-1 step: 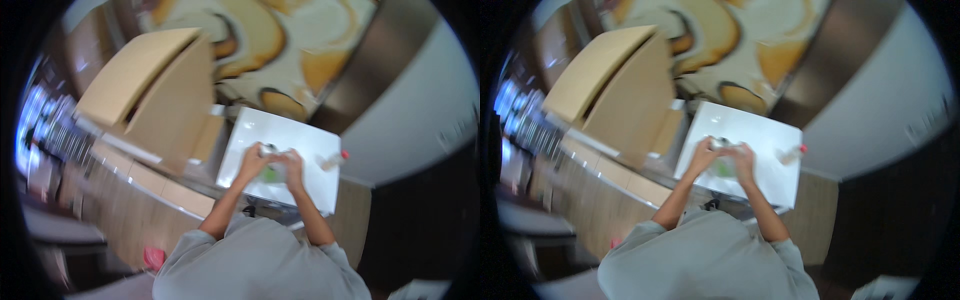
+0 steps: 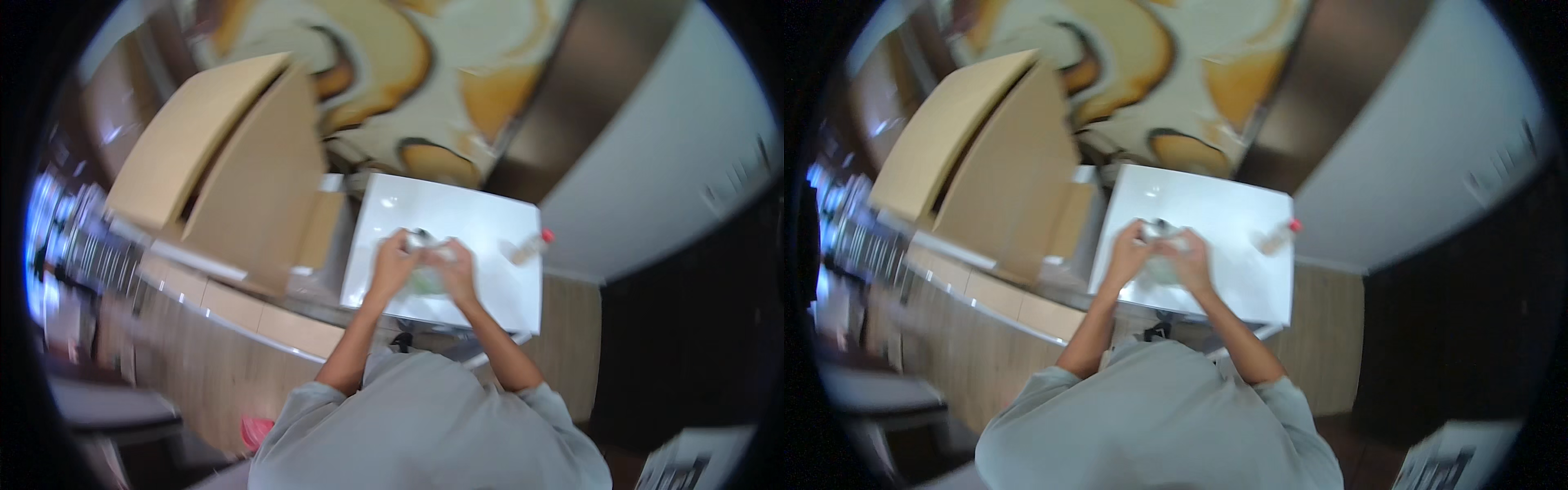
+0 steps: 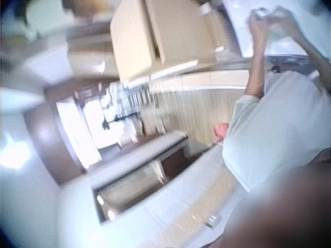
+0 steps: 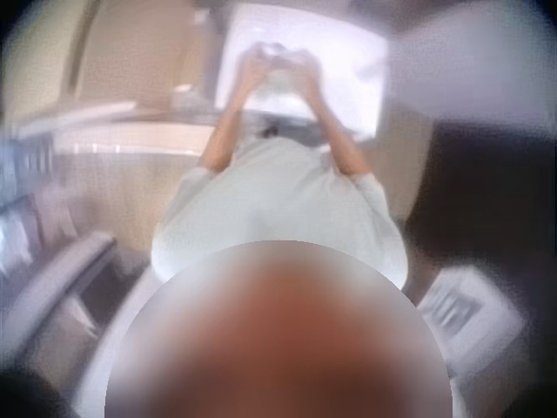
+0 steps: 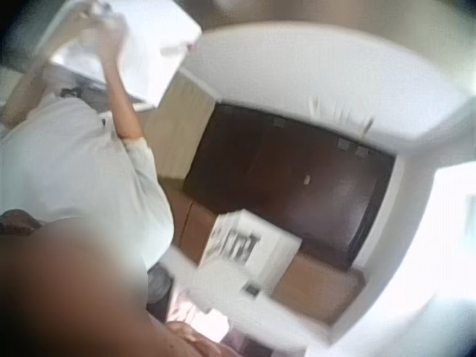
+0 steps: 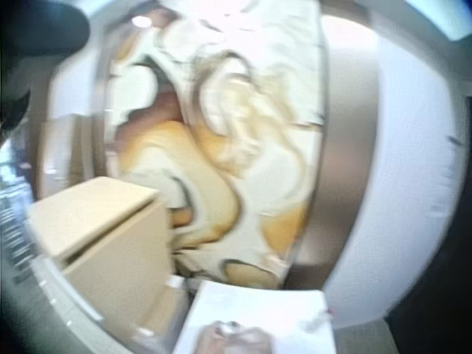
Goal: The person inserts a wooden drawer into a white cabinet, retrieves a plastic bag containing a bottle and brush from a drawer, then pours liquid from the bottle into the cap and applies it to the drawer edge with the brush.
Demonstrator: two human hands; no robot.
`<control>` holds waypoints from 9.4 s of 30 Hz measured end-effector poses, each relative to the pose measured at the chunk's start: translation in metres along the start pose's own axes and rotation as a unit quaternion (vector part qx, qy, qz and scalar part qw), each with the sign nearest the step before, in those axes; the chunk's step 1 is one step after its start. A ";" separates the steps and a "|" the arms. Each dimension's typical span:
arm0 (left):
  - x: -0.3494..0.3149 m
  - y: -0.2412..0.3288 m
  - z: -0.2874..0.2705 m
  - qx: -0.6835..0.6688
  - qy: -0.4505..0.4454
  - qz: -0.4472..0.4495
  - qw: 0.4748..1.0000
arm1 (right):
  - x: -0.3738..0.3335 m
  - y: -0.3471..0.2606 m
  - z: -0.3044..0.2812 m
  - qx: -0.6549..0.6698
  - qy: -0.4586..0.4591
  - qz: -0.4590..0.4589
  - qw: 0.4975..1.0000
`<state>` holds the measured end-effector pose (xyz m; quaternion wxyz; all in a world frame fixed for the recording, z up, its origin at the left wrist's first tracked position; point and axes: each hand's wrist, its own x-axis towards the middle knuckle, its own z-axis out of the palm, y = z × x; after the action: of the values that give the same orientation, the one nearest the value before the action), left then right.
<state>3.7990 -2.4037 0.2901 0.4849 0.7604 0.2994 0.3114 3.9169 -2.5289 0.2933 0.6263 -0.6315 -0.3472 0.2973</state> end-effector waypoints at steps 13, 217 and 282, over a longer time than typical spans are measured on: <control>0.002 0.034 -0.008 -0.042 -0.002 -0.021 0.999 | -0.042 0.031 0.035 -0.513 -0.054 -0.381 0.767; -0.397 0.023 -0.115 -0.230 0.241 -0.151 0.931 | -0.257 0.221 -0.113 -0.581 0.037 -0.108 0.806; -0.212 -0.063 0.202 0.133 -0.290 0.078 0.945 | -0.170 0.340 -0.073 -0.160 0.278 0.235 0.917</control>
<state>3.8108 -2.6539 0.1253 0.4196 0.8963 0.1240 0.0724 3.8993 -2.7011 -0.0533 0.5006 -0.8438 -0.0433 0.1886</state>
